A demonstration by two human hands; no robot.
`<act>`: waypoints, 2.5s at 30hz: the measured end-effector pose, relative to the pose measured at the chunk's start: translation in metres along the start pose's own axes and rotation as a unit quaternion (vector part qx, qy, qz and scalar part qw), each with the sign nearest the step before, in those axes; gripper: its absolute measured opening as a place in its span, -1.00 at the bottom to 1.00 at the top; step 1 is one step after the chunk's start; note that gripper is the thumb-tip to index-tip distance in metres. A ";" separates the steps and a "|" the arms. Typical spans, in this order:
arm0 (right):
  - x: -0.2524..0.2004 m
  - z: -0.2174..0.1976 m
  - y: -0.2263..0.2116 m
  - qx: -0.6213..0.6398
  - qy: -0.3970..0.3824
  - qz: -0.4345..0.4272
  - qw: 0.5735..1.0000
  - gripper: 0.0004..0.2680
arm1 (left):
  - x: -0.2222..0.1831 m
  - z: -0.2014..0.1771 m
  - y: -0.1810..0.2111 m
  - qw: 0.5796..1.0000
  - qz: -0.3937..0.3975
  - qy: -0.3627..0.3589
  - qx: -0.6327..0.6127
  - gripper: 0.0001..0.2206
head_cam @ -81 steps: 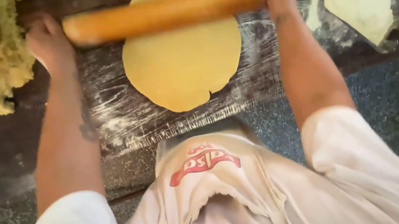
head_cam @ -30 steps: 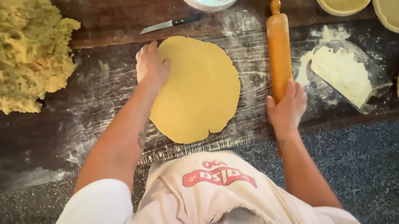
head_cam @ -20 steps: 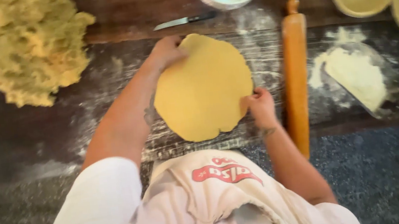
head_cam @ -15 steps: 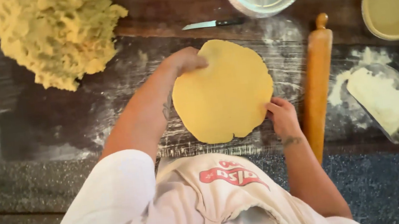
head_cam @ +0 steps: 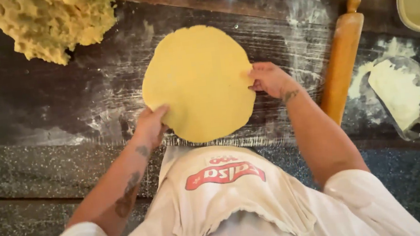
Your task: Rolling out dough with a rolling pin, trimming the edges with a knife, and fitting the dough into pie tins.
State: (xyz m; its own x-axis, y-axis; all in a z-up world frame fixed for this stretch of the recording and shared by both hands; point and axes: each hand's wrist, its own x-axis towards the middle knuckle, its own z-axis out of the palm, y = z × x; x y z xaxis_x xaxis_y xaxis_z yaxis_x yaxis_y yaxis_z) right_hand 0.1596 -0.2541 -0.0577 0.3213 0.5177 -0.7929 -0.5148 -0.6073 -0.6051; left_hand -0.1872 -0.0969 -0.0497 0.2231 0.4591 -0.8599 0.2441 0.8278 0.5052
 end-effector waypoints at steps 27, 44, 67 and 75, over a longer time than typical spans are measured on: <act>-0.052 0.034 0.098 -0.201 0.167 0.010 0.965 -0.74 | 0.094 -0.026 0.070 0.972 -0.064 -0.168 0.150 -0.55; -0.013 -0.021 0.051 -0.113 0.304 -0.129 0.937 -0.83 | 0.089 0.069 0.053 0.987 0.077 -0.044 0.131 -0.60; -0.102 -0.042 0.011 -0.547 0.376 -0.362 0.654 -0.45 | -0.003 0.051 0.066 0.936 0.190 -0.035 0.293 -0.58; -0.148 -0.128 0.078 -0.406 0.447 -0.032 0.796 -0.21 | -0.028 0.001 -0.010 0.931 -0.082 -0.121 0.333 -0.50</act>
State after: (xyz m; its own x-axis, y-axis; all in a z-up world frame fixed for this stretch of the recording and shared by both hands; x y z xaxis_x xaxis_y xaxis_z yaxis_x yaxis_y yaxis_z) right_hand 0.1733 -0.4550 0.0031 0.9504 0.1483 -0.2734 0.0931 -0.9744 -0.2047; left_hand -0.1953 -0.1185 -0.0310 0.3183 0.1919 -0.9284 0.8073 0.4585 0.3715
